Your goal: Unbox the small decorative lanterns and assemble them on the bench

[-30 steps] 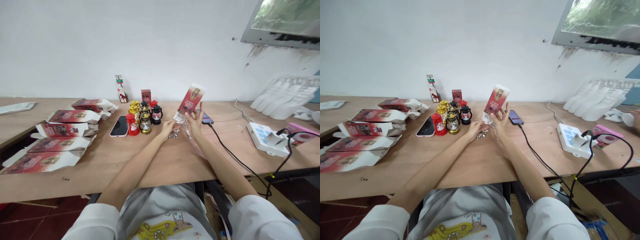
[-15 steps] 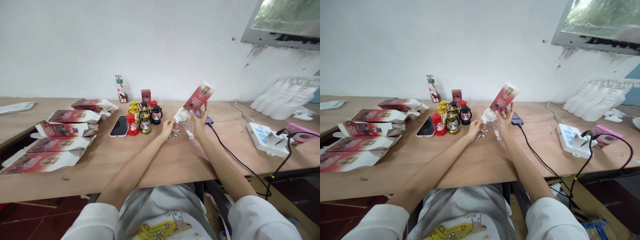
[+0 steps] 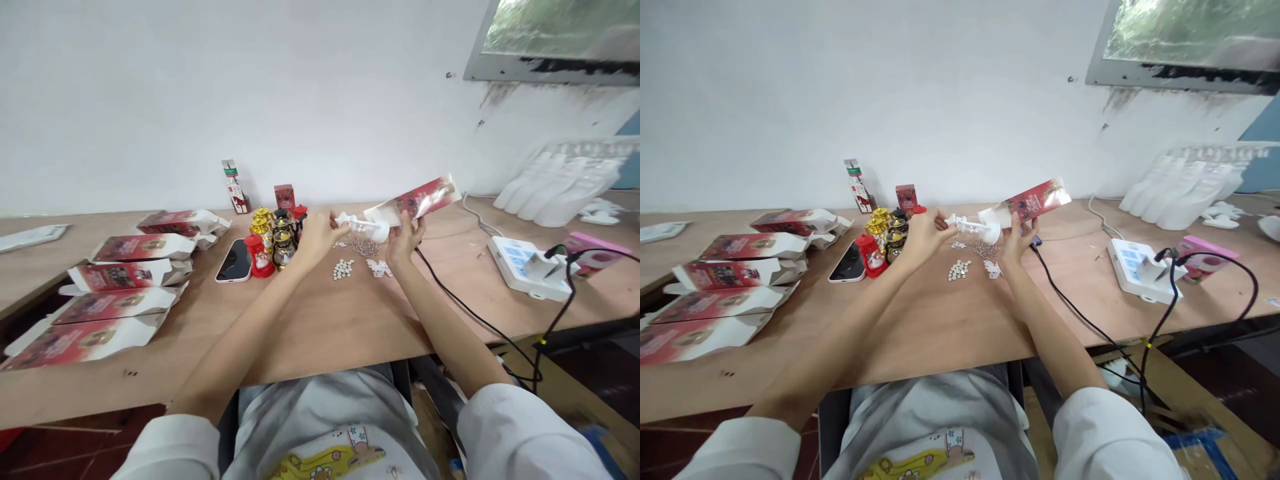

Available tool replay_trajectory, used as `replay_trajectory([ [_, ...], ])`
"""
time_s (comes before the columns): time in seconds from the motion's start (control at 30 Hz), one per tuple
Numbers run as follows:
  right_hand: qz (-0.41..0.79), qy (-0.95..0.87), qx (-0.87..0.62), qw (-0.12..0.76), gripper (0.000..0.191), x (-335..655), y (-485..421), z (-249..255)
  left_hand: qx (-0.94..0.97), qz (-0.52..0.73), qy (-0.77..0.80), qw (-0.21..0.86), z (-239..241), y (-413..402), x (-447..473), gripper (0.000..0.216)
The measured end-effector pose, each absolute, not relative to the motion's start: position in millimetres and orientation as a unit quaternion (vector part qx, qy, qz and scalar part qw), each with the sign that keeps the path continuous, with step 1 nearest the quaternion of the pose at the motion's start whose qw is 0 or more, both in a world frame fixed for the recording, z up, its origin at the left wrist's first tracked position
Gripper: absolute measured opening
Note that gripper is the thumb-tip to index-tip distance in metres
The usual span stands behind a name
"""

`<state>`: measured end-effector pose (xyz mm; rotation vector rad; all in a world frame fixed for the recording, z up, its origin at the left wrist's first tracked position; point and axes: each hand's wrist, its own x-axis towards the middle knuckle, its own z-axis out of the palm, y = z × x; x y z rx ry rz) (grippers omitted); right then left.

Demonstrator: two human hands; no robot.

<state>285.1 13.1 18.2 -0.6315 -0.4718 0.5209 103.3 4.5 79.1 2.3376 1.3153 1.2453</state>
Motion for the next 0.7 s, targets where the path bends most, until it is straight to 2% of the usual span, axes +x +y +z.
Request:
replay_trajectory([
  [0.1, 0.255, -0.193, -0.31, 0.895, 0.06, 285.6, 10.6, 21.3, 0.853, 0.275, 0.438, -0.066, 107.5, -11.0, 93.2, 0.02],
  [0.23, 0.289, -0.182, -0.308, 0.888, 0.058, 279.8, 7.8, 21.7, 0.863, 0.147, 0.453, -0.17, 131.7, -25.5, 81.1, 0.023],
  [0.43, 0.384, -0.234, -0.289, 0.845, 0.048, 271.2, 6.8, 17.2, 0.861, 0.047, 0.452, -0.229, 130.7, -25.2, 69.6, 0.024],
  [0.7, 0.509, -0.297, -0.236, 0.772, 0.032, 260.9, 4.5, 13.1, 0.869, 0.013, 0.444, -0.22, 101.4, -5.0, 73.5, 0.027],
])
